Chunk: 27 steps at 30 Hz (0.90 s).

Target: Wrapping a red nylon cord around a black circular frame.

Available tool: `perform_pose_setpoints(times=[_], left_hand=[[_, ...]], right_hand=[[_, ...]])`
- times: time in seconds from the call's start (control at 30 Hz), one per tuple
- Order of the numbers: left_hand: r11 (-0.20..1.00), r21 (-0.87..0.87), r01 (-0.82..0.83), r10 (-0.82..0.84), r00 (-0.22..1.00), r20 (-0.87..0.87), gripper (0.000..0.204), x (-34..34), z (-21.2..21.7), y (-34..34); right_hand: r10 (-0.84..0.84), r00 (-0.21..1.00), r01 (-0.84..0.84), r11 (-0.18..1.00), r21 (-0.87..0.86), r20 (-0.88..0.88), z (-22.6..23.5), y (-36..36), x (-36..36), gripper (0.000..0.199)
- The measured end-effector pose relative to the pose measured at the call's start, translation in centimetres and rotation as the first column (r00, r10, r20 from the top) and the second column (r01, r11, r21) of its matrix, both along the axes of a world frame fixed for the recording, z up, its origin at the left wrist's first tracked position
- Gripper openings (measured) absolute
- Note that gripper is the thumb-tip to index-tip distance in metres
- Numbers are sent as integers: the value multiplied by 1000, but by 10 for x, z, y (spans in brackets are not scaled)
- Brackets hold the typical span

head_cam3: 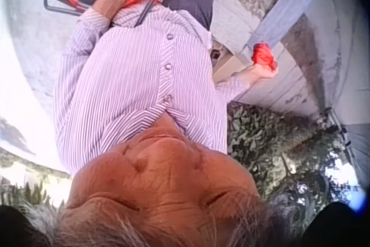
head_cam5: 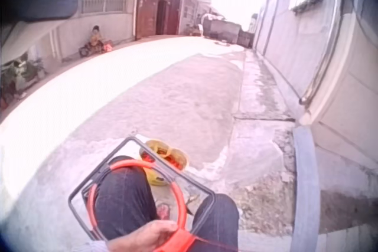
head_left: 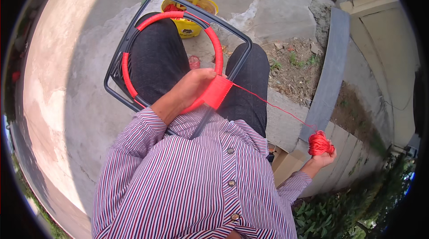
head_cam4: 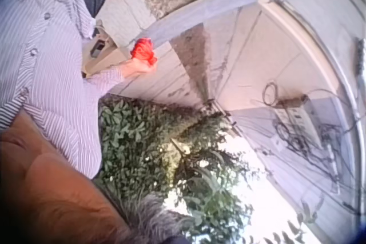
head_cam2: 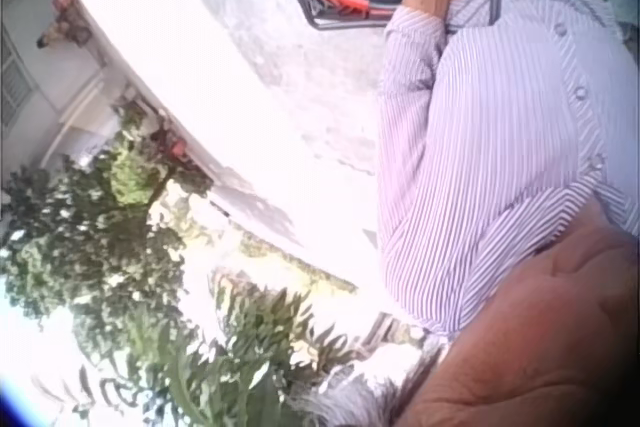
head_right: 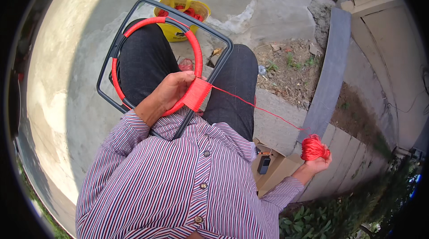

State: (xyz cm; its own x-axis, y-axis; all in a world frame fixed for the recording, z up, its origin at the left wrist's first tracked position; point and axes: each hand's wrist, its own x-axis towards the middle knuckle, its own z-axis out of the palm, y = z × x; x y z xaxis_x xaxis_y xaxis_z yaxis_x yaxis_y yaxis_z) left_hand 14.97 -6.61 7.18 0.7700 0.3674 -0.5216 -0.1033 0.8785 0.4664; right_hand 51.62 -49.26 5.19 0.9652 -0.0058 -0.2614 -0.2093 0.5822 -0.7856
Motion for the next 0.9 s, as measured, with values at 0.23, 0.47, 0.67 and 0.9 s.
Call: perform_pose_setpoints(times=[0.23, 0.47, 0.67, 0.9], left_hand=[[1000, 16, 21, -22, 999, 50, 38, 3, 14, -3], [989, 146, 13, -19, 999, 37, 51, 12, -1, -7], [980, 182, -86, 107, 989, -105, 29, 10, 3, -12], [336, 934, -121, 385, 923, -18, 38, 4, -9, -19]], right_hand=[[956, -280, -580, -241, -778, -88, 49, 229, -166, 55], [994, -92, -666, -18, -746, 58, 21, 310, -183, 72], [994, 105, -873, 80, -481, -26, 10, 307, -171, 74], [906, 181, -261, 420, -869, 383, 56, 321, -199, 64]])
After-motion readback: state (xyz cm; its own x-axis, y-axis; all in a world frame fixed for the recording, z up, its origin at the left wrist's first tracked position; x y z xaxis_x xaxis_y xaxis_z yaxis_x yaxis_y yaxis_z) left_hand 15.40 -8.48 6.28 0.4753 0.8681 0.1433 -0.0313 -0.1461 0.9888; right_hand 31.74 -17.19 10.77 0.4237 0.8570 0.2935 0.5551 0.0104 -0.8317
